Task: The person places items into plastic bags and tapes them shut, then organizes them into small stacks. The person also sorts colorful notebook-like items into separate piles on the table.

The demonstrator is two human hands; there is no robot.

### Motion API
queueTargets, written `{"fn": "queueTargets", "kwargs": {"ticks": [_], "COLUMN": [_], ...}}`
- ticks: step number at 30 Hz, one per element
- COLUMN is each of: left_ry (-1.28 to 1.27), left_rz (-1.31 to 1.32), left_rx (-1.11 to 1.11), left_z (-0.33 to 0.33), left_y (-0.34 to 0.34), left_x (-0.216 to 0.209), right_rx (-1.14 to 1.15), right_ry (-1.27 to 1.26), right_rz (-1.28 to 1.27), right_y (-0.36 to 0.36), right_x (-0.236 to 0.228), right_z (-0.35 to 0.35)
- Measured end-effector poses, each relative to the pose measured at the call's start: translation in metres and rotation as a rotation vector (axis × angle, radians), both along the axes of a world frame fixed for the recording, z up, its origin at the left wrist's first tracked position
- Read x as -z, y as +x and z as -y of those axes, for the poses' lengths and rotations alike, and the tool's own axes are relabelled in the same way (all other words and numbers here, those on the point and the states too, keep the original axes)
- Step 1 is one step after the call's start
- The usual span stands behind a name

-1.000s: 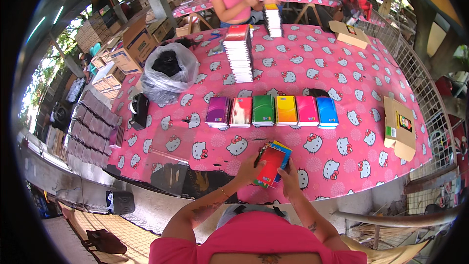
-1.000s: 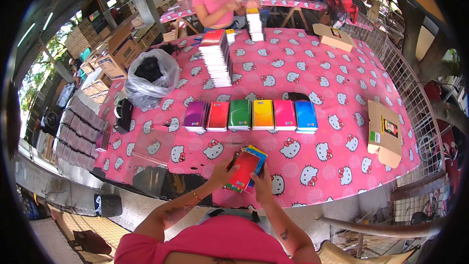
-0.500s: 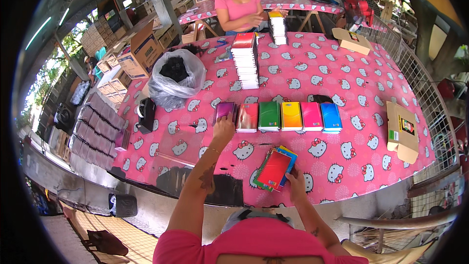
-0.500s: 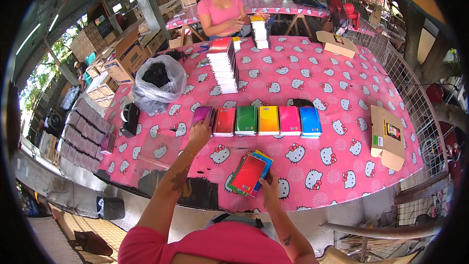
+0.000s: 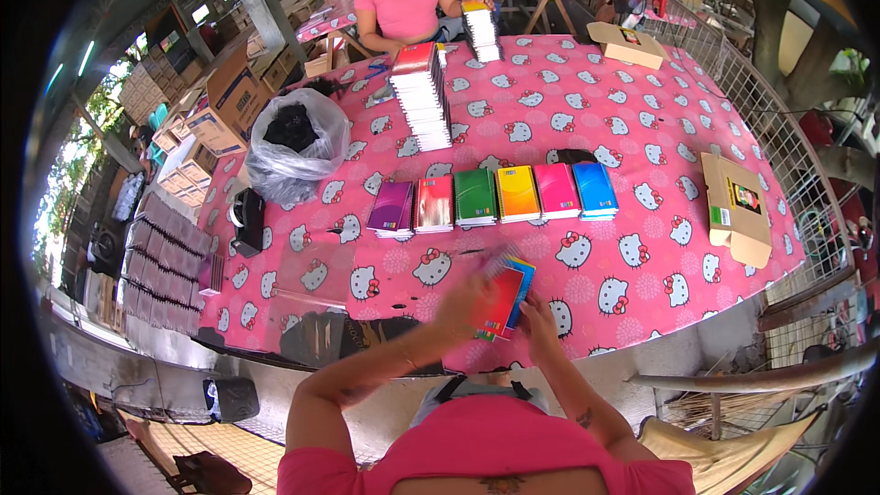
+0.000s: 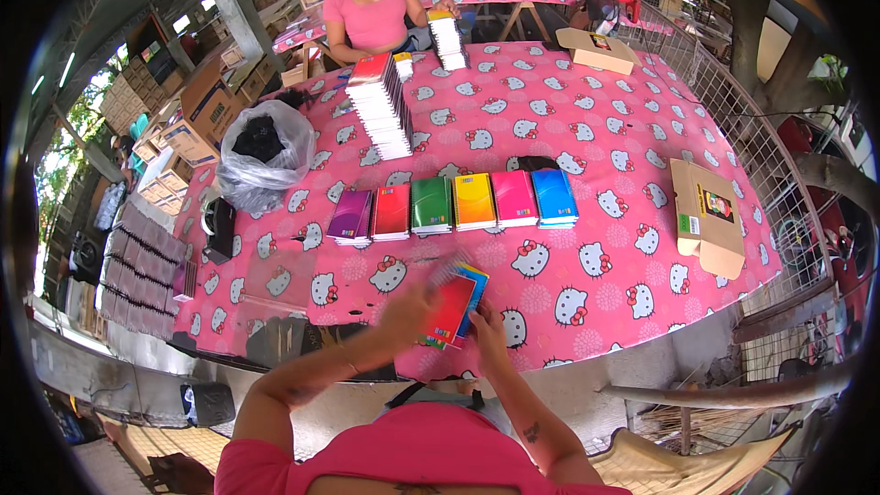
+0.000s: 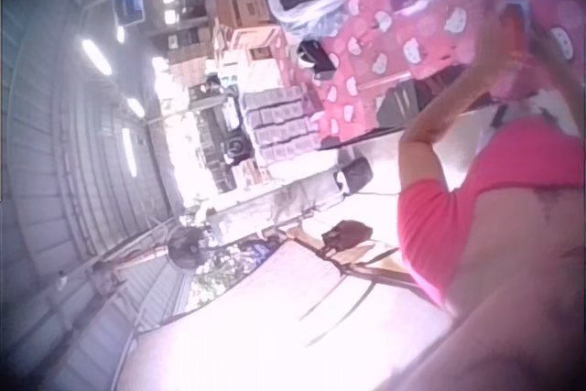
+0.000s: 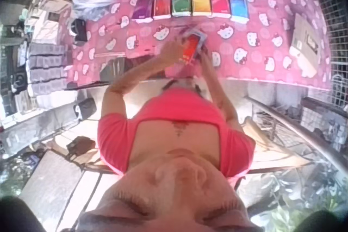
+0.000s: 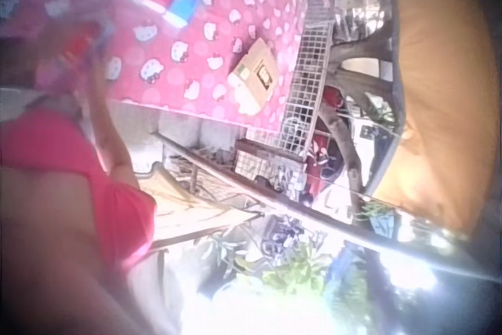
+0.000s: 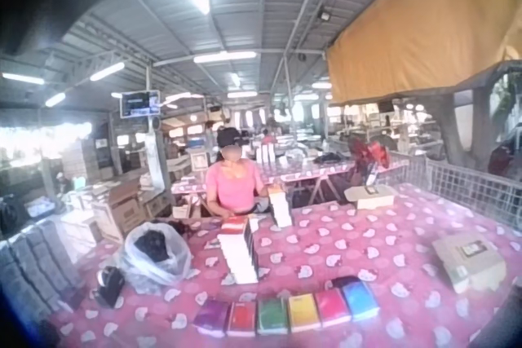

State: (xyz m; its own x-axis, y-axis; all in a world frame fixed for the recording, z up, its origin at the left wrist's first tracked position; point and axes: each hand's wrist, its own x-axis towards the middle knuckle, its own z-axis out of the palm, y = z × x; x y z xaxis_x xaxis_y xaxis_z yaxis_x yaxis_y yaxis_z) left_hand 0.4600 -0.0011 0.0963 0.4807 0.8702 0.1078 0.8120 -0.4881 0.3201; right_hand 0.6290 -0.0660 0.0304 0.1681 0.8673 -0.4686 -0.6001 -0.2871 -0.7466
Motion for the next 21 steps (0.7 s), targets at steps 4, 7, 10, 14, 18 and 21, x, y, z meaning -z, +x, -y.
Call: {"fn": "queueTargets", "kwargs": {"ticks": [4,7,10,14,18,21], "left_ry": [-0.104,0.081,-0.148,-0.716,-1.063,-0.013], "left_rz": [-0.194,0.203,0.323,0.835,1.207,0.381], "left_rx": [0.307,0.116,-0.099,-0.172,-0.226,0.150], "left_z": [0.033,0.002,-0.021,-0.008,0.020,0.047], "left_y": [0.021,-0.001,-0.021,-0.033,-0.091,-0.148], "left_x": [-0.011,-0.011,0.044,0.093,0.086,0.026], "right_rx": [-0.033,-0.080,-0.159,-0.061,-0.212,-0.412], "right_ry": [-0.013,-0.105,-0.156,-0.154,-0.156,-0.204], "right_rz": [-0.002,0.164,0.123,0.175,0.061,-0.195], "right_y": [0.005,0.005,0.002,-0.028,-0.042,-0.054], "right_x": [-0.011,-0.012,-0.005,-0.009,-0.038,-0.033], "right_z": [-0.002,-0.007,-0.026,-0.044,-0.046,-0.049]}}
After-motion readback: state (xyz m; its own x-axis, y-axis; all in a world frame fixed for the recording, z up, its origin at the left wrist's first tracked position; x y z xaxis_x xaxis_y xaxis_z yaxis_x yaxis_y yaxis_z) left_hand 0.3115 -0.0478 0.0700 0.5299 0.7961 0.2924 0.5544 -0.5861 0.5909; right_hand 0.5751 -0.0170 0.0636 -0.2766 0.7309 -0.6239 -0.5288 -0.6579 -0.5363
